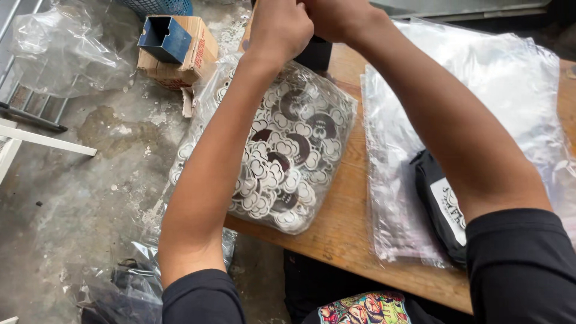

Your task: The person attaches patches to small black bags and packs them into clear plastic sleeves by hand.

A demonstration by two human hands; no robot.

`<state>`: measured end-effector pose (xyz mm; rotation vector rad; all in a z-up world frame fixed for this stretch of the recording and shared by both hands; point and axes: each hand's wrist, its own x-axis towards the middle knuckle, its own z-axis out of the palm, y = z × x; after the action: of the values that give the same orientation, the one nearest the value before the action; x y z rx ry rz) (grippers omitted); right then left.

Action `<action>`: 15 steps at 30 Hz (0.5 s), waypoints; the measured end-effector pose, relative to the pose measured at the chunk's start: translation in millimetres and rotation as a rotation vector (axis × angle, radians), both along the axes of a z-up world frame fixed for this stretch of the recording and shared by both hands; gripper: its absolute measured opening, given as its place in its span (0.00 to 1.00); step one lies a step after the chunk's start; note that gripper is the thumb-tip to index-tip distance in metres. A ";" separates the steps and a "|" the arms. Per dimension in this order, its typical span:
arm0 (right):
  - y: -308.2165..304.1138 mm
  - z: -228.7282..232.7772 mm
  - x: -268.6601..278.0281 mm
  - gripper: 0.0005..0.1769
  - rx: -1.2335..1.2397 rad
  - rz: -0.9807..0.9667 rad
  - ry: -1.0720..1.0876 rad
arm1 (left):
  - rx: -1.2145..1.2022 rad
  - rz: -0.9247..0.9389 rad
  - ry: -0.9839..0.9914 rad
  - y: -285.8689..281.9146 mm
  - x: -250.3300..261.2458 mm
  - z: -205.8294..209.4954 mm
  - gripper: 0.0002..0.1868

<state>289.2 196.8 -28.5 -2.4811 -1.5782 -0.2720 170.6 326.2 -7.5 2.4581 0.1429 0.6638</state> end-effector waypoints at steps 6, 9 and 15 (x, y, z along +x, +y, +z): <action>24.3 -5.0 0.9 0.23 -0.142 -0.056 -0.138 | -0.153 0.067 0.023 15.5 1.6 0.8 0.10; 23.2 -8.8 4.6 0.18 -0.148 -0.011 -0.145 | -0.126 0.098 0.033 15.9 1.2 -0.2 0.11; 27.8 -17.7 7.4 0.18 -0.242 0.078 -0.371 | 0.100 0.062 0.180 14.0 -4.4 3.2 0.07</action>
<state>296.6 224.5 -46.1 -2.6568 -1.9499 -0.5913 166.2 340.2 -4.3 2.6177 0.2621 0.4857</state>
